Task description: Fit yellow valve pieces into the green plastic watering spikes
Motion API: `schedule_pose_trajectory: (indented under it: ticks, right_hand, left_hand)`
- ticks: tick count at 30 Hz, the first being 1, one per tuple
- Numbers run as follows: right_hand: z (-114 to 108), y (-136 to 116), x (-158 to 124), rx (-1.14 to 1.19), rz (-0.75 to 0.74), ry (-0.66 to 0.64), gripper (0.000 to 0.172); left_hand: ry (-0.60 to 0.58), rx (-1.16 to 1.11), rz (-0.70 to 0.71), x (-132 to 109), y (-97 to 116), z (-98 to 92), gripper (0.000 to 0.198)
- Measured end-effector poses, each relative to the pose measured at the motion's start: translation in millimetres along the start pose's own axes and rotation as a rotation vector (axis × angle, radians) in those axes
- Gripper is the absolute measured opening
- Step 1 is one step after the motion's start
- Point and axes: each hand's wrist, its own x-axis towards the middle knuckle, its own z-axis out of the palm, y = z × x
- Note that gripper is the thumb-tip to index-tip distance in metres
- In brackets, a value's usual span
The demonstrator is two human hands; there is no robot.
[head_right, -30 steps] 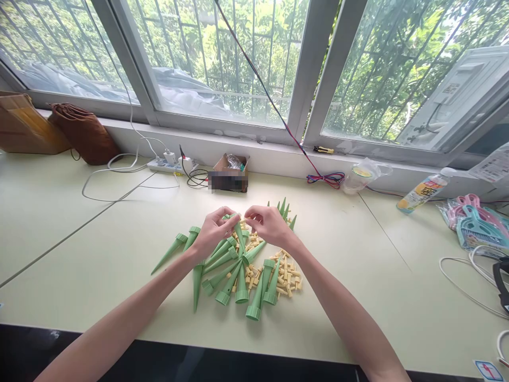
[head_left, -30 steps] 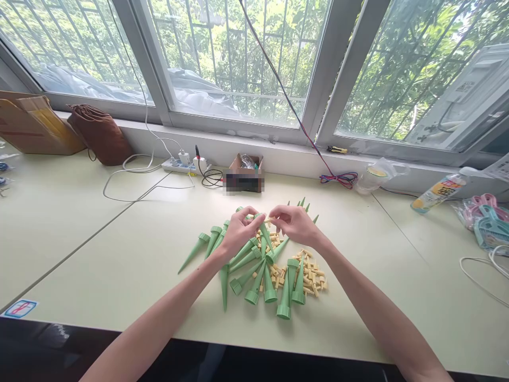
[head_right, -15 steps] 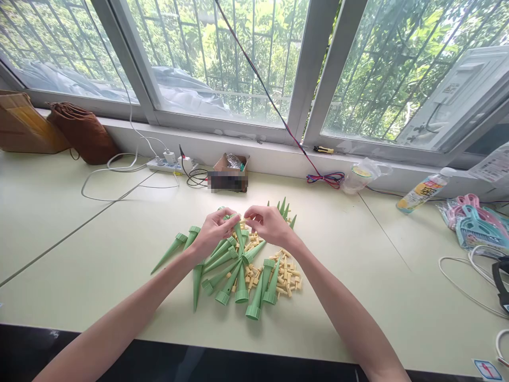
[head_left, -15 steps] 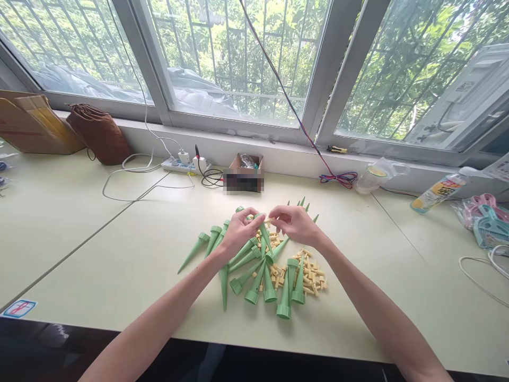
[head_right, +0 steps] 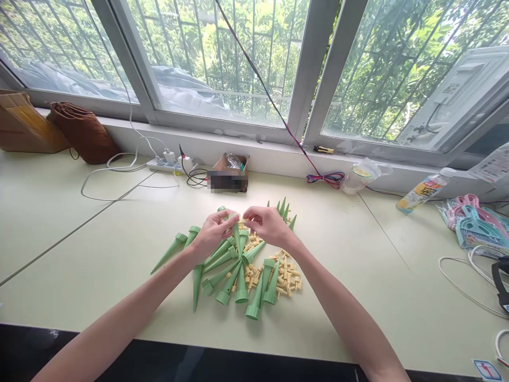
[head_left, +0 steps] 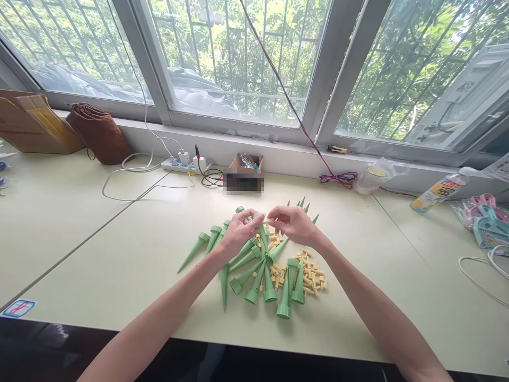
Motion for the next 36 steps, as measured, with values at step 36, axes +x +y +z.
schedule_pose_trajectory:
  ticks: [36]
  right_hand:
    - [1.1,6.2,2.0,0.120,0.089,-0.039,0.028]
  left_hand:
    - [0.098,0.099,0.046,-4.6,5.0,6.4,0.028]
